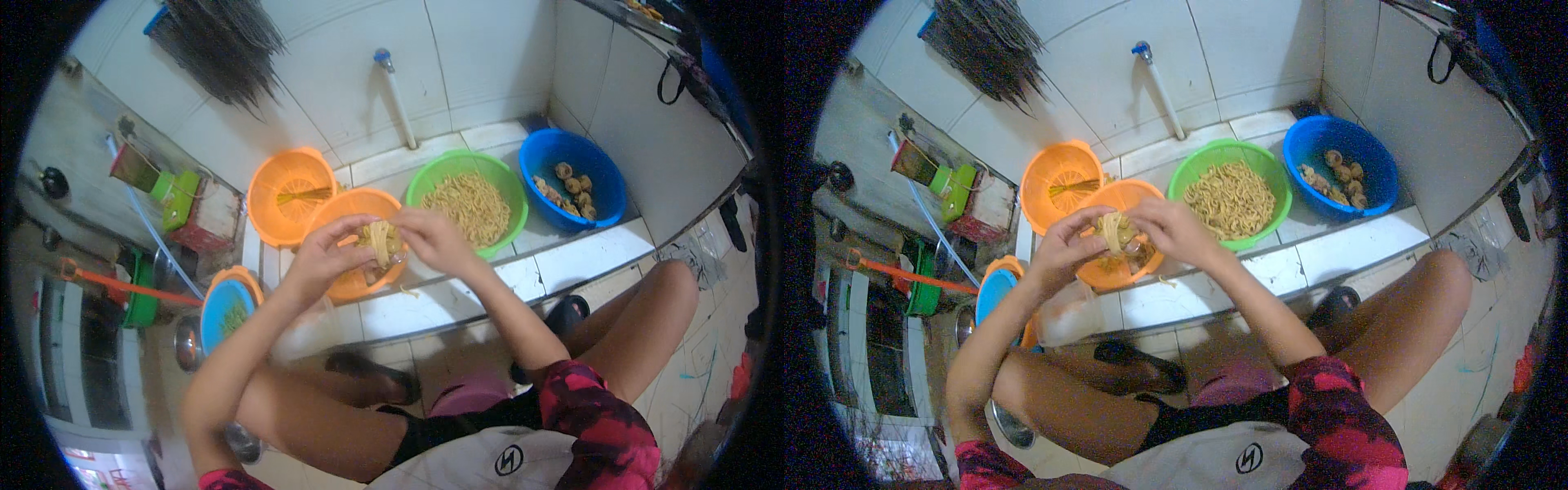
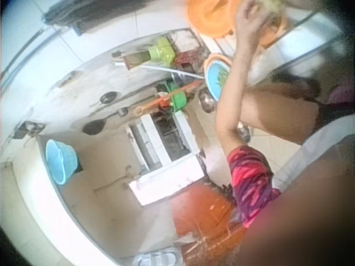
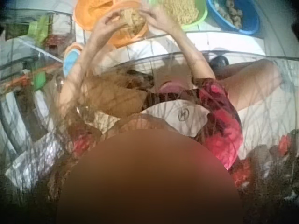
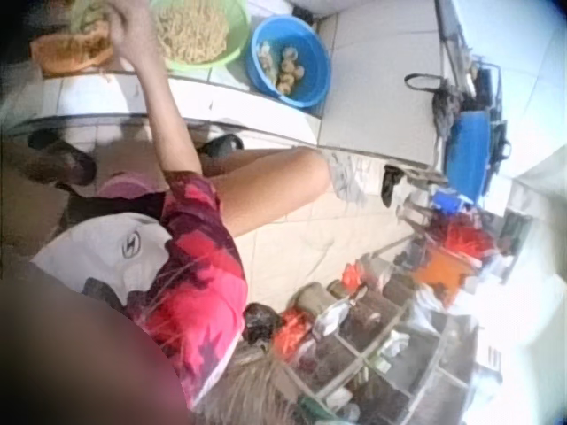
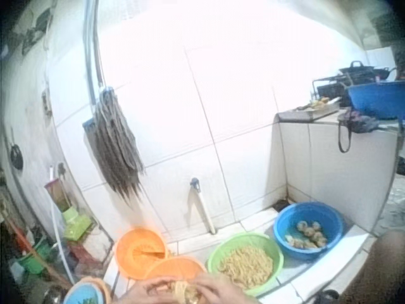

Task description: The person sits at a tiled counter and repeatedly wraps small portions of shredded filling with thin strips, forming compact bundles. They place each finished bundle into a blue bowl. The process is continuous and repetitive throughout the clip.

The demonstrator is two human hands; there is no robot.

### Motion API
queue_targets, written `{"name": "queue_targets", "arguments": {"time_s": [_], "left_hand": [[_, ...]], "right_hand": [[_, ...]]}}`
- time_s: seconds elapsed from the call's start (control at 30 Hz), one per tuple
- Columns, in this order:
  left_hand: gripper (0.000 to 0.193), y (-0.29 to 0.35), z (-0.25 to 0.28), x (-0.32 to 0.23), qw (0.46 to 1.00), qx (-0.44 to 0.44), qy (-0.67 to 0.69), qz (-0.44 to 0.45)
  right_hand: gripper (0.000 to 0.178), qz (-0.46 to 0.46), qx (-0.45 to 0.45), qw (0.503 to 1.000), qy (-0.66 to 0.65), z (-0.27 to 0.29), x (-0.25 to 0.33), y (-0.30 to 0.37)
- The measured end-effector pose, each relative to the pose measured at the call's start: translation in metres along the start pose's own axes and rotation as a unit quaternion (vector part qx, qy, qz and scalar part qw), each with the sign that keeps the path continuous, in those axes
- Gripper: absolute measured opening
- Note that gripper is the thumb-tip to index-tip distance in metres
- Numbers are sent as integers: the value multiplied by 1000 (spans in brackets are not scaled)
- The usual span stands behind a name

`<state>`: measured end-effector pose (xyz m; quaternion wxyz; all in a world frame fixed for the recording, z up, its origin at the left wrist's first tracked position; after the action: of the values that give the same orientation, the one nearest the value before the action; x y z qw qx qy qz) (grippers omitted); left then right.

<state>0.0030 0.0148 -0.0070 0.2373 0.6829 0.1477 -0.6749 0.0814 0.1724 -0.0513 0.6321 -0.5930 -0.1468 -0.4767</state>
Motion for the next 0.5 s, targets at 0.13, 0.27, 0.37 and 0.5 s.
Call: {"name": "queue_targets", "arguments": {"time_s": [0.13, 0.27, 0.37, 0.5], "left_hand": [[43, -8, 4, -3, 993, -86, -23, -84], [39, -7, 9, -12, 957, -89, -229, -153], [40, -4, 7, -13, 933, -52, -322, -150], [43, -3, 3, -5, 934, 46, -340, -96]], "right_hand": [[18, -35, 56, 995, 69, -24, 10, 9], [21, -22, 93, 989, 117, -23, 23, 6], [19, 12, 89, 982, 164, -8, 31, 1], [16, 44, 80, 980, 174, 12, 33, -2]]}}
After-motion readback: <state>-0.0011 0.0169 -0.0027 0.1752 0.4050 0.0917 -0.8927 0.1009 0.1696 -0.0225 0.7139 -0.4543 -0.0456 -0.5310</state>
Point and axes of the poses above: each hand's wrist, its own y-axis away from the middle knuckle, its own z-axis out of the back of the hand, x = y × z, the point moved 5 cm from there along -y, towards the middle knuckle, and after that the axes turned 4 degrees about -z, right-handed, at the moved point
